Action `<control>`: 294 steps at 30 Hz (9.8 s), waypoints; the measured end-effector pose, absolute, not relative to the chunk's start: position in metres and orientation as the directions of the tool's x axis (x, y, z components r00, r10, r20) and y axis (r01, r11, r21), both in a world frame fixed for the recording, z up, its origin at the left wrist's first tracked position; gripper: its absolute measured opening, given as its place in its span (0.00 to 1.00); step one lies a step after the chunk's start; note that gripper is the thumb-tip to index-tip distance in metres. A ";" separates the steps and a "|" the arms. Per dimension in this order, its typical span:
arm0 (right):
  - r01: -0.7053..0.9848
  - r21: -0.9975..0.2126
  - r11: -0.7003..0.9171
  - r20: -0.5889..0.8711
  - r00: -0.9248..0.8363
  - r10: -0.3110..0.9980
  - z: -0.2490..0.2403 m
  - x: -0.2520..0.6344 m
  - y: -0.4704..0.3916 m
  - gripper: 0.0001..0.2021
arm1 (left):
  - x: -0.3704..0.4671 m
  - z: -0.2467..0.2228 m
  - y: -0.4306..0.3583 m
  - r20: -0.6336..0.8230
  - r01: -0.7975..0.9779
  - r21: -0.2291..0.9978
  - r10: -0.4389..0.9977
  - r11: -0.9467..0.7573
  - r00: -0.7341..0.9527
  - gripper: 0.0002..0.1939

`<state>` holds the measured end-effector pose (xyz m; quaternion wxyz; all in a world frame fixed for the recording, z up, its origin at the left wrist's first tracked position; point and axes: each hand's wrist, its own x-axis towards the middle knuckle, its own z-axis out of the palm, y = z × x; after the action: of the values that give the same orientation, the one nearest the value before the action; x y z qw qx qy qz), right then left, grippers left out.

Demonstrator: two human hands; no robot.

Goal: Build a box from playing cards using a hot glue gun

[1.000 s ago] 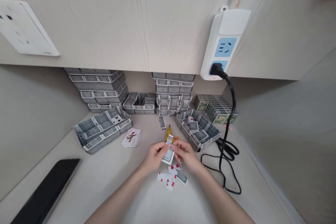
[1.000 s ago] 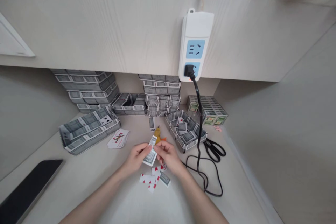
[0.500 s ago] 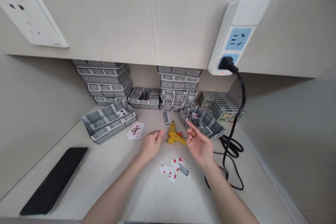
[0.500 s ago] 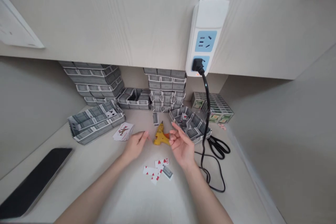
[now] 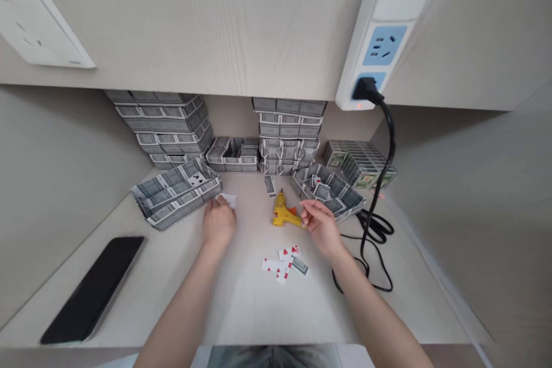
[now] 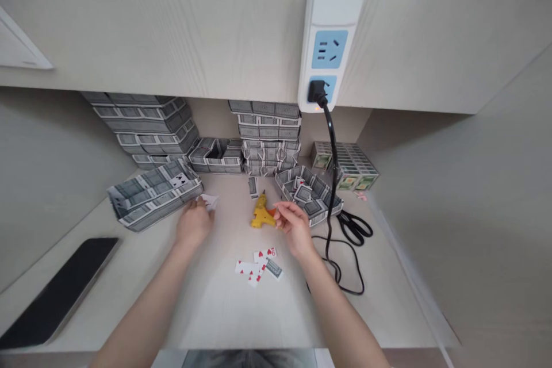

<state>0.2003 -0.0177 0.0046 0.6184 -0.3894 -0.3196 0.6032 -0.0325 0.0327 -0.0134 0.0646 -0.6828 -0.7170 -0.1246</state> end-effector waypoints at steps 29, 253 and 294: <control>-0.431 -0.899 -0.084 -0.122 0.061 0.991 -0.008 0.193 -0.015 0.09 | -0.035 0.001 0.030 0.127 0.999 0.043 0.992 -0.001 -0.004 0.17; -0.260 -0.942 -0.211 -0.152 -0.228 0.962 -0.004 0.173 -0.025 0.15 | 0.017 0.006 0.013 -0.097 -0.132 0.982 0.960 0.135 0.262 0.18; 0.871 -0.400 0.286 0.227 -0.208 0.951 -0.027 0.197 -0.013 0.31 | 0.004 -0.018 0.025 0.356 0.356 0.885 0.929 -0.302 -0.098 0.12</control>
<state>0.1973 -0.0127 -0.0273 0.2181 -0.5903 -0.7717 0.0924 0.0035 0.0251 -0.0180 -0.2736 -0.6134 -0.5236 -0.5241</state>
